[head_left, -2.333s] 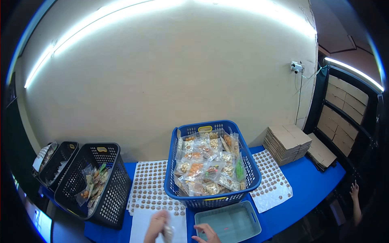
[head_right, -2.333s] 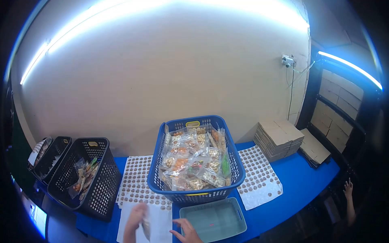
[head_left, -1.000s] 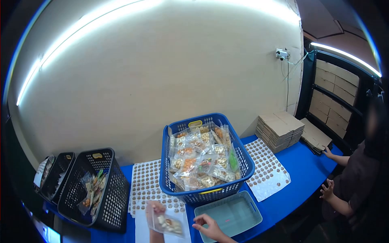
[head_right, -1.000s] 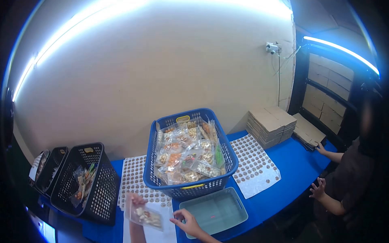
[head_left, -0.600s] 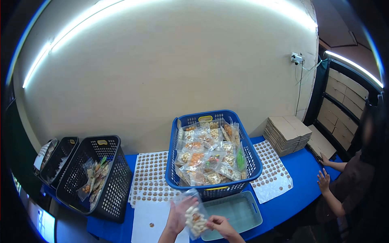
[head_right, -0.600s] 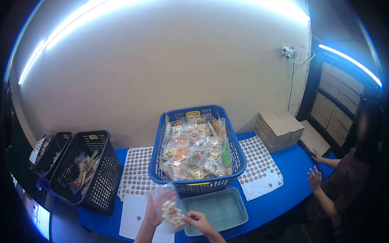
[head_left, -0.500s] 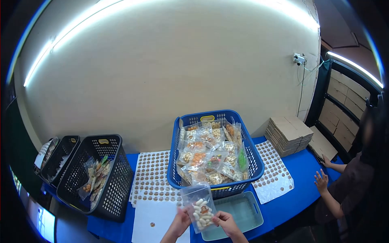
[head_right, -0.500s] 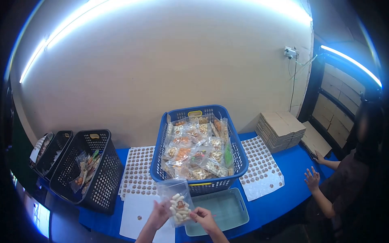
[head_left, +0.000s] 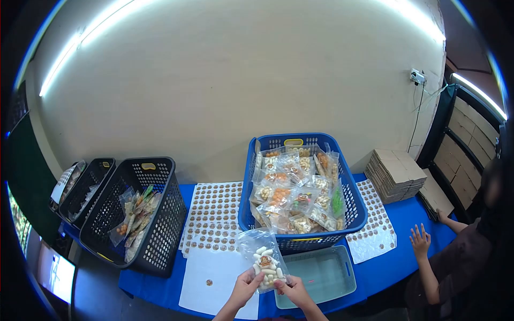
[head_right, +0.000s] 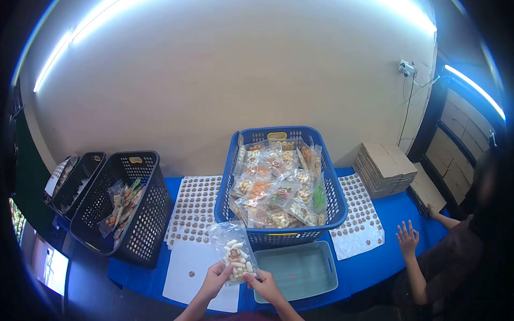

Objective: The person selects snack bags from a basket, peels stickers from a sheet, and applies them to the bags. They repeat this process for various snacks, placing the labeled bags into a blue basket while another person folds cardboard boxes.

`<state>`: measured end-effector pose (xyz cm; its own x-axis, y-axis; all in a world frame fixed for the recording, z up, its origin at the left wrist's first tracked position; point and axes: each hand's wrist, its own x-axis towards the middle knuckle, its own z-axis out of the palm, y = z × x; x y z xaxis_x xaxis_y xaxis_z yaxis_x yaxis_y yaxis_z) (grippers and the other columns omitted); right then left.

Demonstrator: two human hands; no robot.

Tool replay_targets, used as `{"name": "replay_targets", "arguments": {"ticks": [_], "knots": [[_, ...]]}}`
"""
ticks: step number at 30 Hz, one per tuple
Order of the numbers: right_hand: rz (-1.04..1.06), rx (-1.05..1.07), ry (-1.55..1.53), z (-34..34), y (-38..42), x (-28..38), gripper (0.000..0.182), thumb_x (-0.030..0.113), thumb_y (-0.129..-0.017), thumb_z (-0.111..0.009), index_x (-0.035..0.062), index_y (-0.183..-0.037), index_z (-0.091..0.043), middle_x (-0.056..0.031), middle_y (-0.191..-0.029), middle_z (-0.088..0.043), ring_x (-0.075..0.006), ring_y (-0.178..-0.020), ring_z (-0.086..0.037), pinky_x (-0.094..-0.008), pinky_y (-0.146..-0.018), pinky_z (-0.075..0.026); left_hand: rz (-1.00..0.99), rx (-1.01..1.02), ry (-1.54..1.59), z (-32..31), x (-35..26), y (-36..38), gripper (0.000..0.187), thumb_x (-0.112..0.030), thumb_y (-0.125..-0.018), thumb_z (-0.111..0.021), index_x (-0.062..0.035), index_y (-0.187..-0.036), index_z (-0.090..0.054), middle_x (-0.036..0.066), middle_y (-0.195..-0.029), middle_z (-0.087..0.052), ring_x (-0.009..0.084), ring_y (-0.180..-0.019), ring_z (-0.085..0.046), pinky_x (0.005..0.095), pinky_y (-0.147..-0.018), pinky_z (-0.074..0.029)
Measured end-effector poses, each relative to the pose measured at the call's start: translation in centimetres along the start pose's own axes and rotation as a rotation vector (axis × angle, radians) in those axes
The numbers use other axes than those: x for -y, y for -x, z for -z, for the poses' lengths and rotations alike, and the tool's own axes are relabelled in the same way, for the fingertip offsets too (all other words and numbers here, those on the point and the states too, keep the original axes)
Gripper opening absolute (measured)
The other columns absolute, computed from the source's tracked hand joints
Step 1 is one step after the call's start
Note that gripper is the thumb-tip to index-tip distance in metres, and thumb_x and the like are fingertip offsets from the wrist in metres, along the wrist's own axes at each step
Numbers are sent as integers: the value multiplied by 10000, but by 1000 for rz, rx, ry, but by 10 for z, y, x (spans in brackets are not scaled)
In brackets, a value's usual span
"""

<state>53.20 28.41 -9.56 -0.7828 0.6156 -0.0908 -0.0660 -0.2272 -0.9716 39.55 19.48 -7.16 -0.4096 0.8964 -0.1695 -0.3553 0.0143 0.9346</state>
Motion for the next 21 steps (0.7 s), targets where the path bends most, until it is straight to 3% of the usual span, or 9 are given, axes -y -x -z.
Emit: {"name": "replay_targets", "arguments": {"ticks": [6, 10, 14, 17, 19, 21], "knots": [[18, 59, -34, -25, -7, -2, 242, 244, -831, -550, 5, -846, -584, -3, -659, -539, -43, -579, -457, -185, -528, -366, -51, -11, 69, 27, 4, 1, 333, -162, -876, -464, 51, -1129, -428, 95, -1014, -558, 123, -886, -542, 238, -768, -437], [-14, 86, 178, -36, -14, -6, 211, 195, -834, -544, -14, -841, -574, -21, -712, -564, -55, -635, -495, -192, -559, -395, -17, -71, 53, 56, 7, 4, 327, -134, -866, -473, 52, -1131, -429, 103, -1012, -558, 124, -889, -544, 239, -756, -445], [50, -22, 290, -42, -28, -8, 208, 212, -820, -564, 7, -859, -578, -9, -671, -558, -50, -567, -464, -188, -528, -372, 19, -48, 43, 72, -7, 9, 373, -132, -872, -453, 11, -1199, -346, 128, -1052, -542, 155, -929, -540, 265, -811, -422], [224, -219, 87, -39, -50, 7, 321, 295, -845, -520, -7, -951, -536, -41, -710, -559, -75, -598, -489, -205, -548, -401, -41, 15, 26, 90, -15, 8, 378, -142, -884, -429, -17, -1219, -307, 150, -1081, -528, 186, -955, -536, 283, -841, -401], [419, -194, 22, -33, -68, 29, 496, 432, -866, -396, -24, -1051, -466, -76, -764, -562, -102, -647, -511, -229, -601, -425, -67, 33, 2, 106, -21, 8, 370, -168, -889, -417, -23, -1212, -308, 166, -1094, -519, 209, -974, -530, 302, -857, -394], [250, -136, -249, -38, -79, 52, 577, 489, -862, -311, -32, -1075, -441, -86, -788, -566, -113, -669, -518, -243, -638, -428, -64, 11, -54, 121, -25, 10, 365, -214, -893, -409, -20, -1192, -331, 183, -1103, -508, 237, -995, -524, 330, -872, -394]]}}
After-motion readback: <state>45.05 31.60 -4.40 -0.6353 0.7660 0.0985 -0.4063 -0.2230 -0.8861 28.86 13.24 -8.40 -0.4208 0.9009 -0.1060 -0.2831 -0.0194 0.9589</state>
